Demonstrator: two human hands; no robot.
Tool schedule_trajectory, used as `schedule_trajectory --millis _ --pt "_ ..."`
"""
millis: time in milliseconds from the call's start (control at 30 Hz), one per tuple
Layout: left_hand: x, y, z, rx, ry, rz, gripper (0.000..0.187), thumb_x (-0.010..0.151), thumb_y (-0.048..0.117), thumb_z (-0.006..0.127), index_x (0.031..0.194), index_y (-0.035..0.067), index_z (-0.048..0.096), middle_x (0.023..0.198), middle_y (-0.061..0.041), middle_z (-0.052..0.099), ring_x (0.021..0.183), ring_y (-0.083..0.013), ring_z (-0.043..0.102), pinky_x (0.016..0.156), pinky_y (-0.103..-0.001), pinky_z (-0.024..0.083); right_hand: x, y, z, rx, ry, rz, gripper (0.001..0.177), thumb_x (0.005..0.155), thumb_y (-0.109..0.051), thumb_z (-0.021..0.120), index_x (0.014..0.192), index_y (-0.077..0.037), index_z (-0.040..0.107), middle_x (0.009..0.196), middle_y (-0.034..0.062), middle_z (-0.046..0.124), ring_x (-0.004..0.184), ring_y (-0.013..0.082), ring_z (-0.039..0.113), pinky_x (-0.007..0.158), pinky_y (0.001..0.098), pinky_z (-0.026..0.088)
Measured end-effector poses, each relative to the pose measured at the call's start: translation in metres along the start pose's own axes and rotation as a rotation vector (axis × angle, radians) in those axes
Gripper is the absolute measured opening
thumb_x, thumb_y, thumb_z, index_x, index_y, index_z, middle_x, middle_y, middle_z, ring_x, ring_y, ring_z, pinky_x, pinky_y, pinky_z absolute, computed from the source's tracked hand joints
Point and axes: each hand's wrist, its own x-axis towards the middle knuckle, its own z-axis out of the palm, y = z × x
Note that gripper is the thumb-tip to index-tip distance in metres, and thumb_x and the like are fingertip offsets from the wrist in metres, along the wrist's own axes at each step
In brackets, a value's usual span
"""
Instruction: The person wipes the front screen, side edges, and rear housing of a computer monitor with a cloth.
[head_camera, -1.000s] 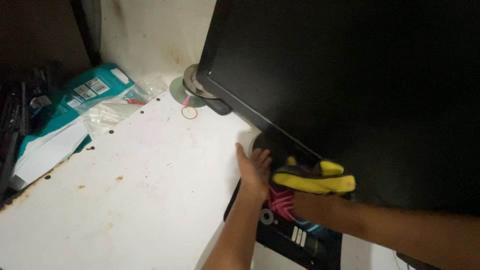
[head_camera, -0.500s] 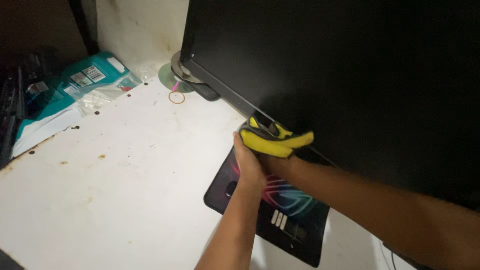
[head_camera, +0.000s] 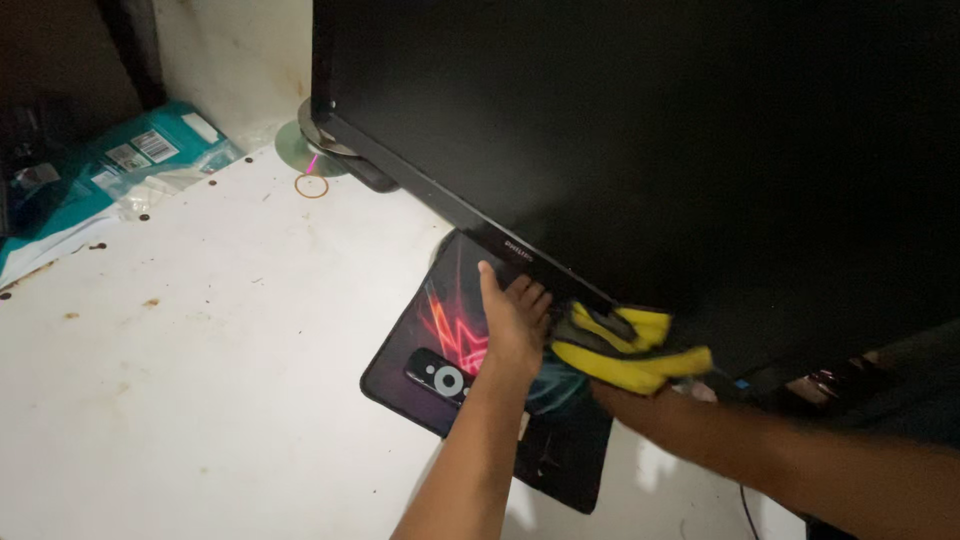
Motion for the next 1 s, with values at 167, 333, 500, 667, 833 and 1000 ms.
schedule_trajectory --millis 167,333,500,667,833,1000 --pt "0.014 0.006 -0.019 -0.072 0.132 0.066 0.107 0.088 0.081 0.027 0.153 -0.004 0.037 0.155 -0.025 0.05 0.144 -0.0369 0.045 0.121 -0.049 0.026 0.03 0.025 0.015 -0.1 0.084 0.121 0.036 0.102 -0.029 0.054 0.114 -0.001 0.072 0.113 0.0177 0.071 0.113 0.0325 0.061 0.104 0.0542 0.037" --pt "-0.001 0.019 -0.014 -0.221 0.332 0.132 0.091 0.09 0.072 0.034 0.144 0.0 0.051 0.146 -0.02 0.057 0.133 -0.0377 0.054 0.114 -0.054 0.041 0.018 0.023 0.022 -0.138 0.002 0.08 0.036 0.102 -0.028 0.054 0.114 0.0 0.072 0.113 0.0194 0.071 0.115 0.034 0.06 0.107 0.056 0.035" --pt "-0.013 0.011 0.002 -0.203 0.135 0.068 0.092 0.09 0.075 0.033 0.144 0.004 0.056 0.147 -0.019 0.059 0.133 -0.0361 0.054 0.115 -0.05 0.035 -0.001 -0.007 0.011 -0.14 -0.071 -0.026 0.036 0.102 -0.027 0.055 0.113 0.002 0.073 0.113 0.021 0.071 0.117 0.0355 0.06 0.109 0.0578 0.033" --pt "-0.031 -0.01 0.02 -0.131 0.054 -0.019 0.095 0.088 0.077 0.034 0.147 0.004 0.052 0.152 -0.02 0.053 0.138 -0.0382 0.049 0.117 -0.053 0.032 -0.045 -0.025 -0.001 -0.165 -0.177 -0.133 0.036 0.102 -0.025 0.056 0.113 0.004 0.073 0.114 0.0226 0.071 0.119 0.037 0.059 0.111 0.0596 0.03" --pt "-0.038 -0.031 0.034 0.015 0.069 -0.08 0.103 0.085 0.079 0.032 0.16 0.006 0.028 0.162 -0.02 0.036 0.147 -0.0365 0.036 0.122 -0.055 0.022 -0.117 -0.033 -0.018 -0.171 -0.304 -0.186 0.036 0.102 -0.024 0.057 0.112 0.006 0.074 0.114 0.0242 0.071 0.121 0.0385 0.058 0.114 0.0614 0.028" --pt "-0.04 -0.058 0.041 0.081 -0.005 -0.086 0.11 0.087 0.08 0.03 0.16 -0.001 0.016 0.164 -0.026 0.03 0.152 -0.0374 0.033 0.124 -0.053 0.015 -0.185 -0.032 -0.051 -0.146 -0.397 -0.205 0.036 0.102 -0.023 0.057 0.112 0.008 0.074 0.114 0.0258 0.071 0.123 0.04 0.058 0.116 0.0632 0.026"
